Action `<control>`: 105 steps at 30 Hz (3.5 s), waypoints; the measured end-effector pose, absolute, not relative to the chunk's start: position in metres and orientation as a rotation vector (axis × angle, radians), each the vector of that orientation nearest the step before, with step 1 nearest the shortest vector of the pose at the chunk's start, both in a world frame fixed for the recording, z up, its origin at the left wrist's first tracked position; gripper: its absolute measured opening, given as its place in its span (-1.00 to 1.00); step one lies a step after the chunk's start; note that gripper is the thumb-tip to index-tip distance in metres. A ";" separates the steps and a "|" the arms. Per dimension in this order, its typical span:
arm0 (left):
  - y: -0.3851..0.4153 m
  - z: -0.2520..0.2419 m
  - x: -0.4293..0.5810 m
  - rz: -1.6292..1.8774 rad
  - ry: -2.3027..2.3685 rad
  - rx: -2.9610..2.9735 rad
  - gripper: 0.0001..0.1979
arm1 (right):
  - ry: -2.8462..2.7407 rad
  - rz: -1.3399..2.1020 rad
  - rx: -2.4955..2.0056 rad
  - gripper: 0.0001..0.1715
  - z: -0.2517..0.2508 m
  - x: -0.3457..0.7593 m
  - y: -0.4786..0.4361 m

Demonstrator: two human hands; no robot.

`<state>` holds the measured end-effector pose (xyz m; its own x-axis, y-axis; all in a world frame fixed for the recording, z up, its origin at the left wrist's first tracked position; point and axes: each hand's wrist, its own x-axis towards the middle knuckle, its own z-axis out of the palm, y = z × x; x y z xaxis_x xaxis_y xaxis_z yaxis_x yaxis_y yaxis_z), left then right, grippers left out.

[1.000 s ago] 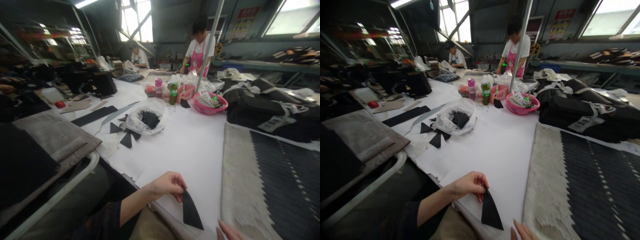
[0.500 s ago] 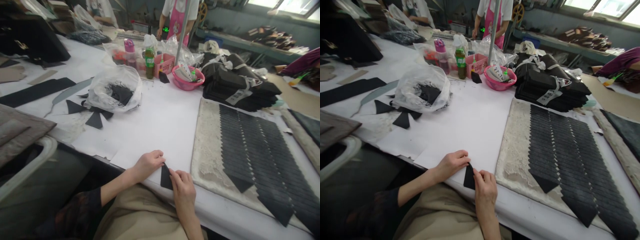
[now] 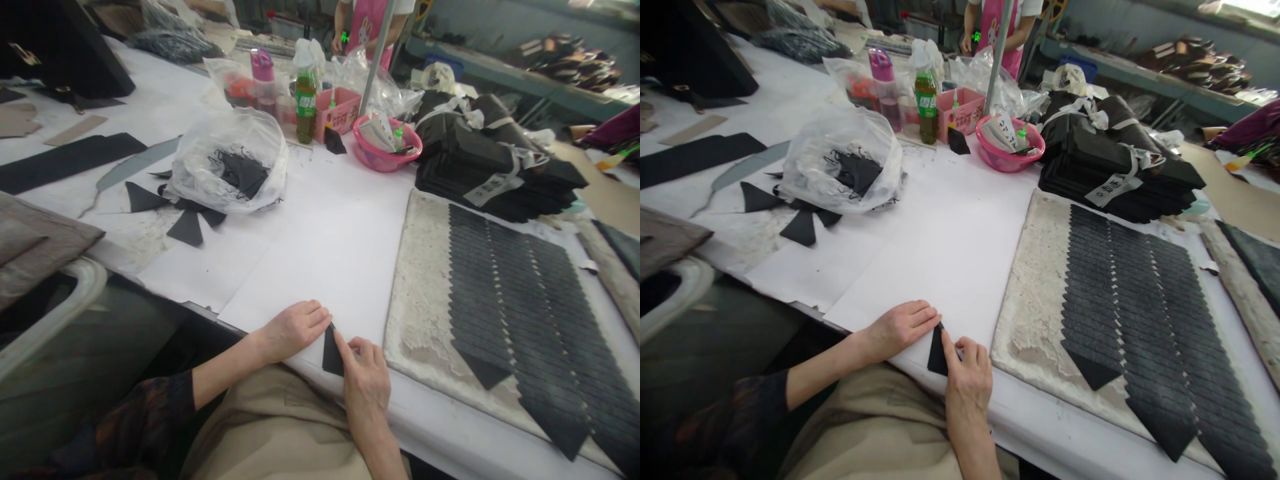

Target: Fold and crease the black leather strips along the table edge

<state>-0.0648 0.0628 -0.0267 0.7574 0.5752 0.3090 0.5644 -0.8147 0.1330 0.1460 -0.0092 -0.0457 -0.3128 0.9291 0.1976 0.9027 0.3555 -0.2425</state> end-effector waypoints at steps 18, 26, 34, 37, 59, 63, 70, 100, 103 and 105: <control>0.041 -0.031 -0.072 0.701 1.077 2.772 -0.70 | -2.325 -0.033 -1.642 -0.43 -0.035 0.135 -0.006; 0.044 -0.028 -0.068 0.505 0.952 2.877 -0.67 | -2.315 0.031 -1.638 -0.42 -0.032 0.135 -0.007; 0.045 -0.028 -0.067 0.489 0.968 2.857 -0.66 | -2.346 0.035 -1.640 -0.42 -0.036 0.137 -0.006; 0.045 -0.026 -0.067 0.464 0.975 2.854 -0.65 | -2.381 0.070 -1.679 -0.39 -0.036 0.138 -0.007; 0.041 -0.019 -0.058 0.174 1.047 2.942 -0.65 | -2.463 0.127 -1.680 -0.48 -0.022 0.138 -0.003; 0.041 -0.017 -0.056 0.147 1.052 2.948 -0.65 | -2.457 0.156 -1.689 -0.47 -0.021 0.140 -0.005; 0.043 -0.017 -0.047 0.092 1.076 2.968 -0.66 | -2.457 0.103 -1.656 -0.53 -0.024 0.144 -0.015; 0.037 -0.032 -0.054 0.544 1.184 2.730 -0.71 | -2.068 0.381 -2.049 -0.77 -0.005 0.117 0.004; 0.036 -0.034 -0.054 0.593 1.198 2.683 -0.71 | -2.039 0.370 -2.089 -0.73 -0.009 0.111 0.011; 0.036 -0.036 -0.055 0.626 1.197 2.644 -0.71 | -2.013 0.403 -2.076 -0.70 -0.009 0.113 0.012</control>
<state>-0.0553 0.0356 -0.0359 0.5892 0.7489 0.3032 0.6763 -0.6625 0.3220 0.1128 0.0125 -0.0095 0.0232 0.9988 -0.0423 0.9382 -0.0363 -0.3441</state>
